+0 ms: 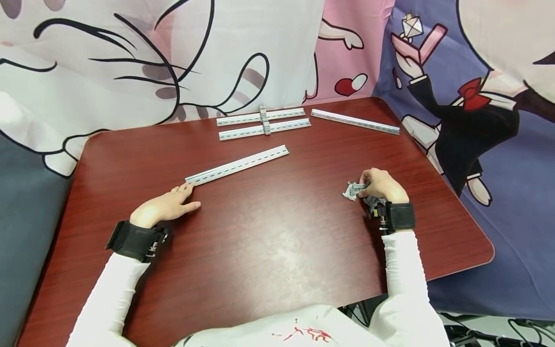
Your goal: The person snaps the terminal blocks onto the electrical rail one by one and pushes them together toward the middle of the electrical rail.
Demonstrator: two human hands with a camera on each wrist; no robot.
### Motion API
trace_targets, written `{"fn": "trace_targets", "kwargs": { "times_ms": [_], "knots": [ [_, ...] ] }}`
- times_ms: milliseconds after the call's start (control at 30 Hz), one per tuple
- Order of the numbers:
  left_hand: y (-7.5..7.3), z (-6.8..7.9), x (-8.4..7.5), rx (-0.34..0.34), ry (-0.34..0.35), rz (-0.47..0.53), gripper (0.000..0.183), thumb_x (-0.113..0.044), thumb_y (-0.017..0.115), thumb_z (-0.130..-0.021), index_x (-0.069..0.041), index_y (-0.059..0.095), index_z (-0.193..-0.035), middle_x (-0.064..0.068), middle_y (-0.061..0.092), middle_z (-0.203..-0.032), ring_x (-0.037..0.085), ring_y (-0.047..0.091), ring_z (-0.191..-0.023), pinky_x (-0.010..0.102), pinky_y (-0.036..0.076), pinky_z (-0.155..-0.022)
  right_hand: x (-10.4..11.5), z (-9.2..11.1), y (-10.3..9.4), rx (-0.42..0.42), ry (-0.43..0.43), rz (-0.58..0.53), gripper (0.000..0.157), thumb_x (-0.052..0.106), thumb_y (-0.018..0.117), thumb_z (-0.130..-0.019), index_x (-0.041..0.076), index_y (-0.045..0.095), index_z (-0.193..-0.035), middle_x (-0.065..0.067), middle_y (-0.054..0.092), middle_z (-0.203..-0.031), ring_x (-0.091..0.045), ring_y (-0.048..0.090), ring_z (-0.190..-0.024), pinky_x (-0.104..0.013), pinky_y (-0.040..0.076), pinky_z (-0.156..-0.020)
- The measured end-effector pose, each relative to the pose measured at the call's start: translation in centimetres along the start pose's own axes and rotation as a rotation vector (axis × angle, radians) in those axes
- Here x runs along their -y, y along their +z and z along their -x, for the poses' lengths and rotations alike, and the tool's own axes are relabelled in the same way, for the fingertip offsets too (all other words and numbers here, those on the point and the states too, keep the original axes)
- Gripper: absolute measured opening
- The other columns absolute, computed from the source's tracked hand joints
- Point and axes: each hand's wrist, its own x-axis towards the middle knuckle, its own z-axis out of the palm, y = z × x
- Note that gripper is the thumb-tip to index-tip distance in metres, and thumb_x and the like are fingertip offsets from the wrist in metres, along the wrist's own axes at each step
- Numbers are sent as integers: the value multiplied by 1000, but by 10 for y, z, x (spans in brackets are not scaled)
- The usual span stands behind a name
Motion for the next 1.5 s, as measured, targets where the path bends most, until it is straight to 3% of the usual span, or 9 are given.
{"fn": "trace_targets", "kwargs": {
  "times_ms": [200,400,667,900,1067,1133,1333,1500],
  "knots": [
    [3,1,8,-39,4,-4,73,-33,42,-102,14,12,-149,36,10,-155,50,8,-145,59,18,-116,6,-2,-6,12,-33,-1,18,13,76,-78,3,68,-91,-4,64,-80,-20,52,-75,-31,39,-66],
    [2,5,6,-46,-8,-26,70,-34,42,-103,13,17,-149,35,15,-155,48,12,-145,59,21,-116,19,1,-9,-30,-53,-49,12,14,73,-84,6,69,-91,-2,60,-75,-16,50,-71,-30,39,-63],
    [2,9,7,-32,9,8,70,-35,43,-102,10,18,-150,32,16,-156,47,12,-146,56,20,-117,60,-13,-6,-41,-141,-88,10,17,69,-89,7,66,-91,-3,53,-71,-13,49,-66,-27,39,-59],
    [-1,14,10,-11,-11,14,70,-36,42,-103,10,19,-150,31,15,-157,45,13,-147,53,19,-119,118,-47,10,31,-262,-206,10,12,61,-95,3,59,-99,-13,70,-89,-28,67,-79,-34,53,-70],
    [-8,15,12,-5,-51,17,69,-36,43,-102,7,20,-151,29,16,-157,43,14,-147,51,19,-119,171,-72,24,137,-331,-376,15,10,56,-98,-1,50,-106,-26,69,-93,-38,72,-75,-47,58,-67],
    [-8,16,12,-6,-59,17,69,-36,43,-102,6,20,-151,28,17,-157,42,16,-147,51,20,-119,193,-81,30,160,-355,-394,16,11,55,-98,0,48,-108,-27,70,-92,-38,72,-73,-48,58,-66],
    [-4,18,13,-8,-96,34,67,-36,44,-102,2,20,-153,24,17,-159,38,19,-148,49,22,-119,262,-107,54,172,-445,-268,18,14,53,-98,3,50,-112,-14,70,-80,-25,70,-62,-39,58,-64],
    [-4,18,14,-16,-127,32,66,-35,44,-102,0,21,-153,22,18,-160,35,20,-148,47,22,-120,311,-124,80,118,-456,-161,21,17,61,-95,1,58,-108,-7,70,-77,-17,69,-56,-32,57,-74]
  ]
}}
